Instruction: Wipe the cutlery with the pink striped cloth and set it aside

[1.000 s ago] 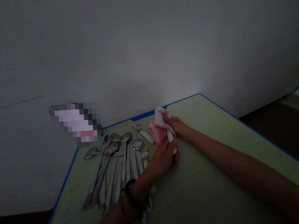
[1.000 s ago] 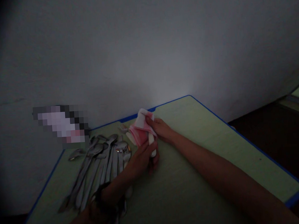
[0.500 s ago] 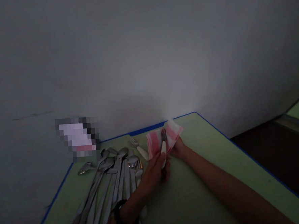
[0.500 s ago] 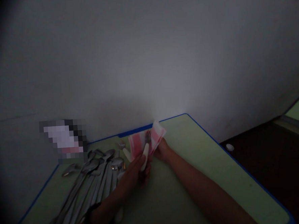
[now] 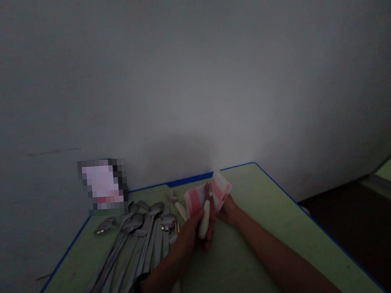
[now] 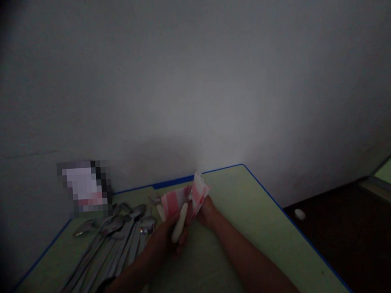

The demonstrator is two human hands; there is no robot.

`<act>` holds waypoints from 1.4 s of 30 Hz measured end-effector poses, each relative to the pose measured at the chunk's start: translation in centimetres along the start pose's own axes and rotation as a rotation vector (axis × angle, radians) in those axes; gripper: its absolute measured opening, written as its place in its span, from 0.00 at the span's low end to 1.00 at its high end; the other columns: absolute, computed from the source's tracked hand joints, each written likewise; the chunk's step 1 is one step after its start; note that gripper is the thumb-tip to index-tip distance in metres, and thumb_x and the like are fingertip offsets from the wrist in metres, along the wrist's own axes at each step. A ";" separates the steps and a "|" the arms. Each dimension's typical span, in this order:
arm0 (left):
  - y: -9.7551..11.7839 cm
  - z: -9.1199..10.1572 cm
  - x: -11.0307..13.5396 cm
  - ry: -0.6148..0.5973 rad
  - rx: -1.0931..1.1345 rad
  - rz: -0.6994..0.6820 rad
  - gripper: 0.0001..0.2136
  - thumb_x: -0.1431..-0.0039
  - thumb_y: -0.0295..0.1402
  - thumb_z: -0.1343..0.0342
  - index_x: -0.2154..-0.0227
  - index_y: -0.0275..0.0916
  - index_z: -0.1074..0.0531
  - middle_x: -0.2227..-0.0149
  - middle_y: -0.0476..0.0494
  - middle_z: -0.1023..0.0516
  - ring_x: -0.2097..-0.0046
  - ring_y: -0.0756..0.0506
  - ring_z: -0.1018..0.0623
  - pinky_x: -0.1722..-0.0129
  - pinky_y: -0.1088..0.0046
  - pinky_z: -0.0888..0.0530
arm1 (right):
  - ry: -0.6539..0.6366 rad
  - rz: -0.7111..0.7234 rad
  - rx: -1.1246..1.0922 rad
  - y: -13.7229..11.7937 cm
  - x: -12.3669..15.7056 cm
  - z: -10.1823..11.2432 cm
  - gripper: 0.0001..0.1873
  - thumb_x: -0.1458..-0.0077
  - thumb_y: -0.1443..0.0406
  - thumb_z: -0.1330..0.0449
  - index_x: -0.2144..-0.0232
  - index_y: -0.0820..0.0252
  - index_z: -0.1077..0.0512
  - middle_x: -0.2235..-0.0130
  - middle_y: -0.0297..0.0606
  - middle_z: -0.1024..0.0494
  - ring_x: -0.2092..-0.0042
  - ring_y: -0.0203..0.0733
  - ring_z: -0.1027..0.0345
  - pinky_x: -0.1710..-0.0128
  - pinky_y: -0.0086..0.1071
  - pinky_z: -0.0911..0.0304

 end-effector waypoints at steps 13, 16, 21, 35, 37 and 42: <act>1.0 0.2 0.3 0.033 -0.011 -0.084 0.18 0.44 0.43 0.57 0.75 0.34 0.31 0.88 0.51 0.34 0.87 0.53 0.38 0.87 0.79 0.43 | -0.019 0.050 0.080 -0.7 0.8 -0.4 0.09 0.54 0.61 0.39 0.79 0.60 0.32 0.79 0.31 0.30 0.76 0.33 0.39 0.74 0.26 0.39; 1.1 0.5 0.3 0.073 -0.012 -0.088 0.17 0.44 0.42 0.58 0.77 0.35 0.32 0.88 0.51 0.34 0.87 0.53 0.38 0.87 0.78 0.43 | 0.000 0.021 0.104 -0.5 1.0 -0.2 0.07 0.54 0.61 0.40 0.77 0.60 0.30 0.76 0.33 0.27 0.74 0.35 0.36 0.71 0.29 0.37; 1.1 1.2 0.3 0.137 0.004 -0.087 0.18 0.44 0.43 0.57 0.82 0.36 0.35 0.86 0.51 0.35 0.86 0.54 0.37 0.87 0.78 0.42 | 0.009 0.032 0.103 -0.7 1.2 -0.3 0.07 0.51 0.63 0.44 0.75 0.59 0.29 0.76 0.33 0.26 0.74 0.37 0.34 0.69 0.31 0.36; 2.9 2.3 0.9 0.274 0.028 -0.212 0.12 0.49 0.38 0.50 0.62 0.39 0.36 0.80 0.55 0.31 0.83 0.53 0.34 0.87 0.81 0.41 | 0.000 -0.010 0.025 -0.7 0.3 0.0 0.17 0.46 0.52 0.49 0.68 0.57 0.28 0.69 0.37 0.22 0.66 0.42 0.30 0.67 0.35 0.34; 3.2 2.1 1.0 0.263 0.000 -0.250 0.12 0.49 0.38 0.49 0.62 0.39 0.37 0.77 0.53 0.29 0.81 0.53 0.32 0.86 0.81 0.38 | 0.019 -0.026 0.004 -0.6 0.3 0.4 0.17 0.45 0.53 0.50 0.68 0.57 0.28 0.68 0.38 0.22 0.66 0.42 0.30 0.68 0.34 0.34; 3.2 1.7 1.1 0.237 -0.032 -0.259 0.10 0.49 0.36 0.49 0.66 0.40 0.41 0.72 0.50 0.27 0.80 0.53 0.31 0.87 0.80 0.37 | -0.011 -0.048 0.010 -0.6 0.4 -0.1 0.16 0.46 0.53 0.48 0.67 0.59 0.29 0.68 0.38 0.23 0.67 0.41 0.31 0.71 0.33 0.35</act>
Point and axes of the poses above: each hand's wrist, its own x-axis away from the middle knuckle, its own z-axis out of the back of the hand, y = z × x, the point moved 9 cm from there along -x, towards the middle knuckle
